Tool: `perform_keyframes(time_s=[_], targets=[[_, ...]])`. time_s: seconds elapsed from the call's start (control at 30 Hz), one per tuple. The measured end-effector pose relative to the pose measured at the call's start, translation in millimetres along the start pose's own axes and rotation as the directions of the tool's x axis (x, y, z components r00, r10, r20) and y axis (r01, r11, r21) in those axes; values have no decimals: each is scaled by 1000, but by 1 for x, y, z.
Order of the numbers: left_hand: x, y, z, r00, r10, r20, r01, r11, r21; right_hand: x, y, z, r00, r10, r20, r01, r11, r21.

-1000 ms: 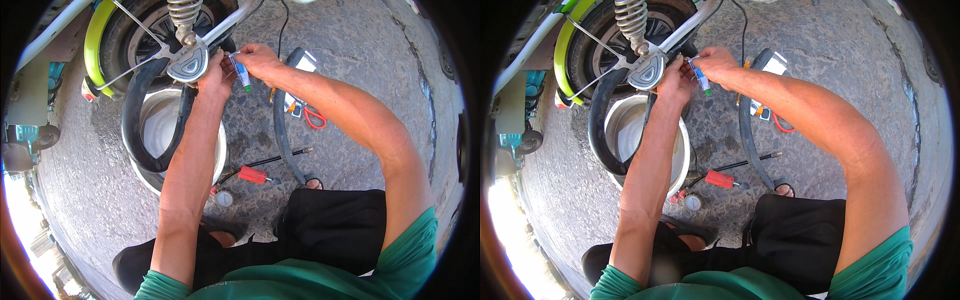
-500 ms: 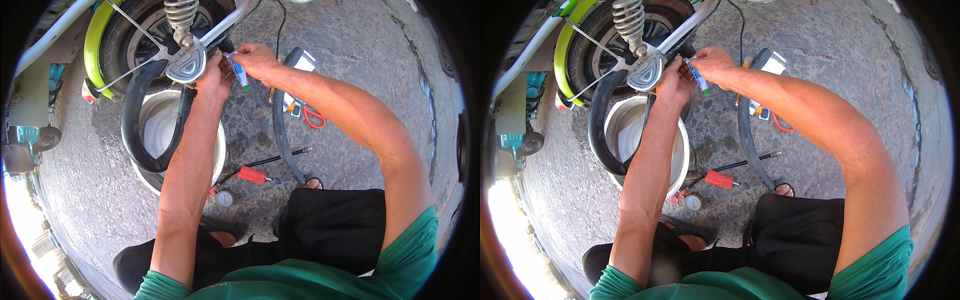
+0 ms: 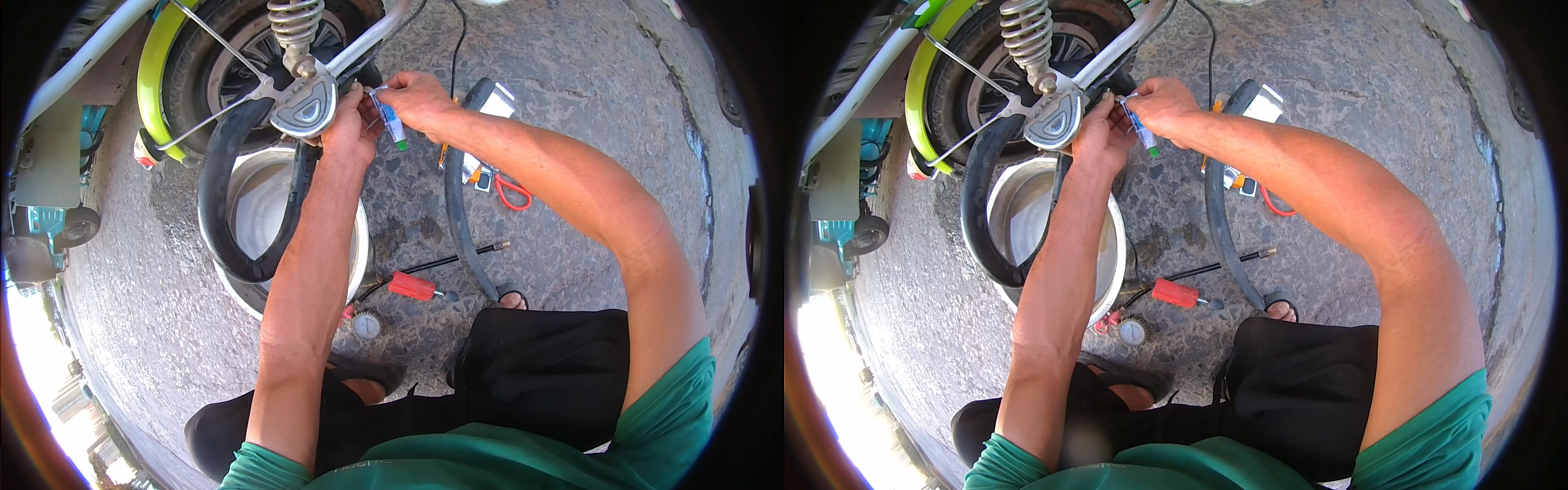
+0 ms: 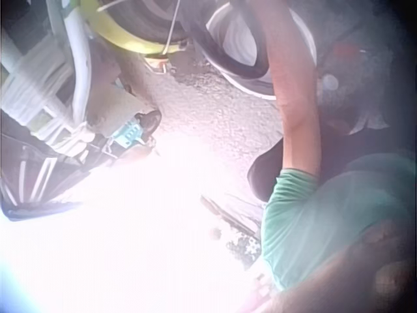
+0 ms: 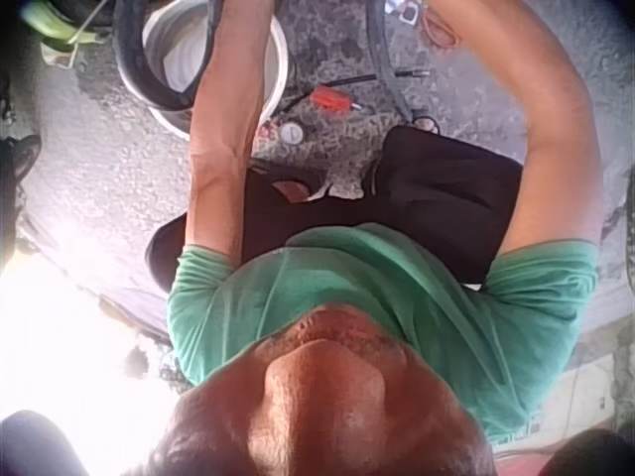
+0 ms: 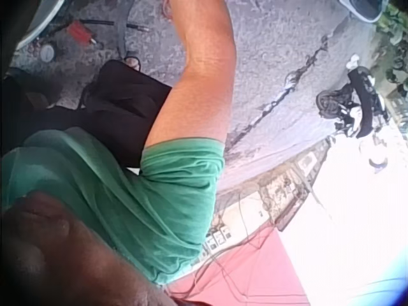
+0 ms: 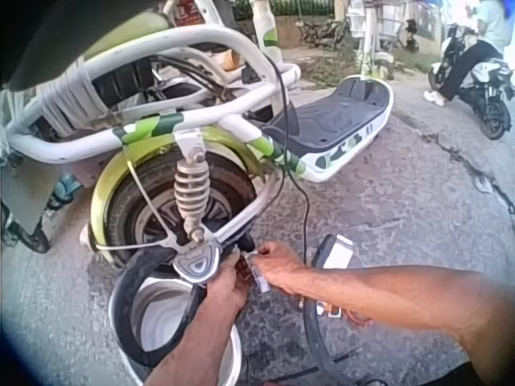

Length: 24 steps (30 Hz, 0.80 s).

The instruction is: The person repairs a scooter tire by sanding the inner tube, applying glue, and attaching a patch. They then submerge the tube in water to check for leaks and prepare to reassemble the tire.

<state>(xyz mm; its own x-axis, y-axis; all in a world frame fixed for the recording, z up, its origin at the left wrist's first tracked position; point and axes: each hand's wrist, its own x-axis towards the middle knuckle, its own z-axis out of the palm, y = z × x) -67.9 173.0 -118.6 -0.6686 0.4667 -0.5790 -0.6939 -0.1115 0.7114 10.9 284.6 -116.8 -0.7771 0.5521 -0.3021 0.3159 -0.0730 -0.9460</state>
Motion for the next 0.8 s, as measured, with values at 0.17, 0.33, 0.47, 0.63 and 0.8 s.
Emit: perform_keyframes(time_s=[0.17, 0.33, 0.47, 0.63, 0.8], targets=[[-2, -2, 1, 1000, 22, -11, -22, 1000, 11, -1, 0, 2, 999, -15, -39, 14, 999, -37], [-2, -4, 2, 999, 43, -10, -43, 999, 28, -2, -3, 3, 999, 3, -47, -6, 999, -51], [-2, -8, 3, 997, 68, -20, -68, 997, 25, -6, -6, 3, 998, 3, -56, -6, 998, -64], [1, -8, 0, 997, 75, -8, -75, 997, 15, -3, -4, 4, 998, -8, -67, 2, 997, -76], [-5, -5, 1, 1000, 19, 12, -20, 1000, 23, -8, -2, -7, 999, 50, 20, -51, 997, 64]])
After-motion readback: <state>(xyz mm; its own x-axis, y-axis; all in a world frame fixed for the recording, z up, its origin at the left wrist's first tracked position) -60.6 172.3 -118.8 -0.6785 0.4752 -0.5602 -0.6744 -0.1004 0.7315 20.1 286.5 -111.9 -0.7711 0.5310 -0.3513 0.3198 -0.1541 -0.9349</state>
